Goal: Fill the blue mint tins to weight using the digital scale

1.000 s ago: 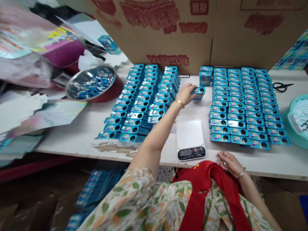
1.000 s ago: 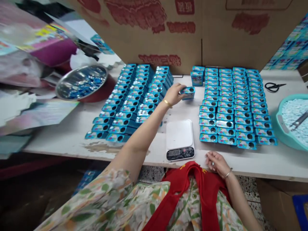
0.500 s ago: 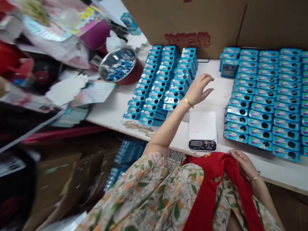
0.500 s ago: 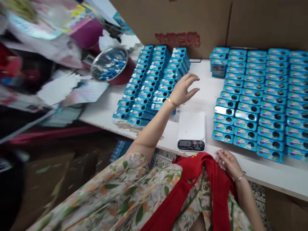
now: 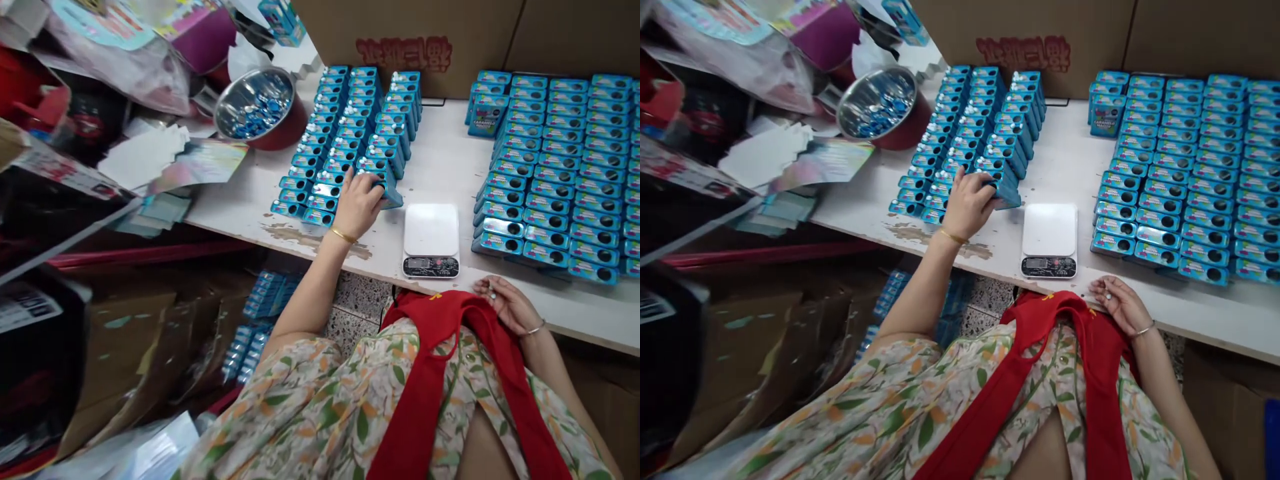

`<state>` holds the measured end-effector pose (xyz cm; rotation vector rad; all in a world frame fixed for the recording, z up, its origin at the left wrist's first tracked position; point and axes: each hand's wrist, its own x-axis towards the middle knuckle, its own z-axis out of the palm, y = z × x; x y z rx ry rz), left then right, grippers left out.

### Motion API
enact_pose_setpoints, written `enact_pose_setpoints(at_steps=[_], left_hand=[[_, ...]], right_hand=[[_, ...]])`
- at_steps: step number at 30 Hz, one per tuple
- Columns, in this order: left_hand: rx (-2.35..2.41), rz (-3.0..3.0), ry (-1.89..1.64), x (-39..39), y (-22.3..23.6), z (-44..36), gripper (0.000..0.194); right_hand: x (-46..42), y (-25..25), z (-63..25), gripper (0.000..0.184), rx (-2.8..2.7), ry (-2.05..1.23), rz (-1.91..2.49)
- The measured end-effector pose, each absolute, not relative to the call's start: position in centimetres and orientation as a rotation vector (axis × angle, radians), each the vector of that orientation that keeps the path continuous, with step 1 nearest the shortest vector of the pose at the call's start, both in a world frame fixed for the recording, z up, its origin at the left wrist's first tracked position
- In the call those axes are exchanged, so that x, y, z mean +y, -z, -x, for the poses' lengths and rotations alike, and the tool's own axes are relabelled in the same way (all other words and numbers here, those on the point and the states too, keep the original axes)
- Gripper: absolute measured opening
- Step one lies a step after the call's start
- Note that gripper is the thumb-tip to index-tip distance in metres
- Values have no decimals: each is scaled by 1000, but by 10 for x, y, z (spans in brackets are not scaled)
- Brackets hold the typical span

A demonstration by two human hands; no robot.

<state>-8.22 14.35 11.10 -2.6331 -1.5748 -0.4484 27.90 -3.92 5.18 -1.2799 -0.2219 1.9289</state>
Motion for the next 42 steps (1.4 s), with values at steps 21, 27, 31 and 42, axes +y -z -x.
enact_pose_setpoints(at_steps=[21,27,31,42], left_hand=[[-1844,2756,1079,100,-106,58,35],[-2128,2604,1285,59,-47,89,27],[-2230,2581,1330,47,-38,89,30],[-2051,2607,1468,53,-51,75,26]], right_hand=[[-41,-99,-253,48,-500,-2012,1566],[12,-134,-241,39,-1147,-1768,1430],[62,-162,-233,30,-1516,-1588,1301],[122,-174,-188,5,-2217,-873,1555]])
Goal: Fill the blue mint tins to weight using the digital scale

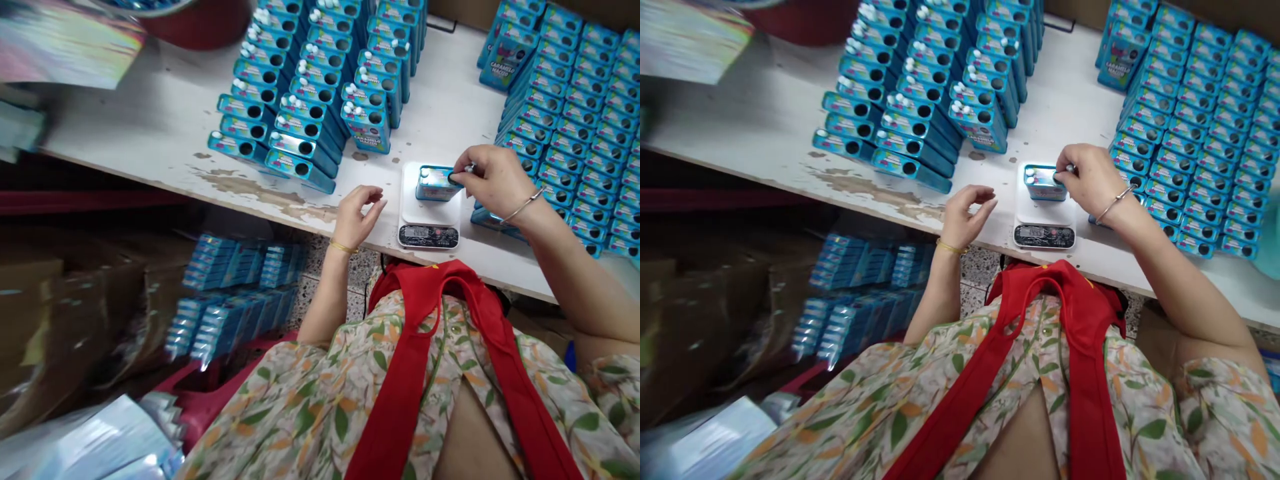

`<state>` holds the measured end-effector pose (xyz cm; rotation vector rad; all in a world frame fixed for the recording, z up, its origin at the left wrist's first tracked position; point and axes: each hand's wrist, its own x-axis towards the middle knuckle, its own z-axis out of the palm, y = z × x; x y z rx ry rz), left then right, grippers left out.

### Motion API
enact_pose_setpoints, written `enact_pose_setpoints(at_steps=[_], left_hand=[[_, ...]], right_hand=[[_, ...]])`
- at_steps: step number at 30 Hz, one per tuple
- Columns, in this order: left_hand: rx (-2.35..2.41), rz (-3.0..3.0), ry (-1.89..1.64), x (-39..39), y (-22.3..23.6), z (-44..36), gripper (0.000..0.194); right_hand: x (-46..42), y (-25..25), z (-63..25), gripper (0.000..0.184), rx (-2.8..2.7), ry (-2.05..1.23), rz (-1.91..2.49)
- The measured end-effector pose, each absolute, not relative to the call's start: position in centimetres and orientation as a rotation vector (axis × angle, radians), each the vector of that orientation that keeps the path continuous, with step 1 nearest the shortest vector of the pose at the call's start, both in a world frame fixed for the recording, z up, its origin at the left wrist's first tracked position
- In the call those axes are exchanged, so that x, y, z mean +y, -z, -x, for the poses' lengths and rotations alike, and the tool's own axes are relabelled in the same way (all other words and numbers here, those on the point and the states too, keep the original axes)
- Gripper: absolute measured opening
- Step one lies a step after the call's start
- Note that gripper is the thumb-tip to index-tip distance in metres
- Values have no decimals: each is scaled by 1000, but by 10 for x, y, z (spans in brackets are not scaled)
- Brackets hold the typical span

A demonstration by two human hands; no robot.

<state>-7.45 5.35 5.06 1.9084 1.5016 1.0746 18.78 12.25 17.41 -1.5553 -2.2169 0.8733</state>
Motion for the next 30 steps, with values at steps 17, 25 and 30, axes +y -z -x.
enact_pose_setpoints(at_steps=[17,25,30], left_hand=[[1412,-2482,-943,66,-86,31,69],[1467,-2541,-829,67,-93,14,63],[1428,-2604,-749,71,-95,-9,61]], right_hand=[[93,-188,-210,89,-1218,-1754,1203],[74,-172,-232,87,-1020,-1719,996],[52,-194,-269,78,-1057,-1552,1106]])
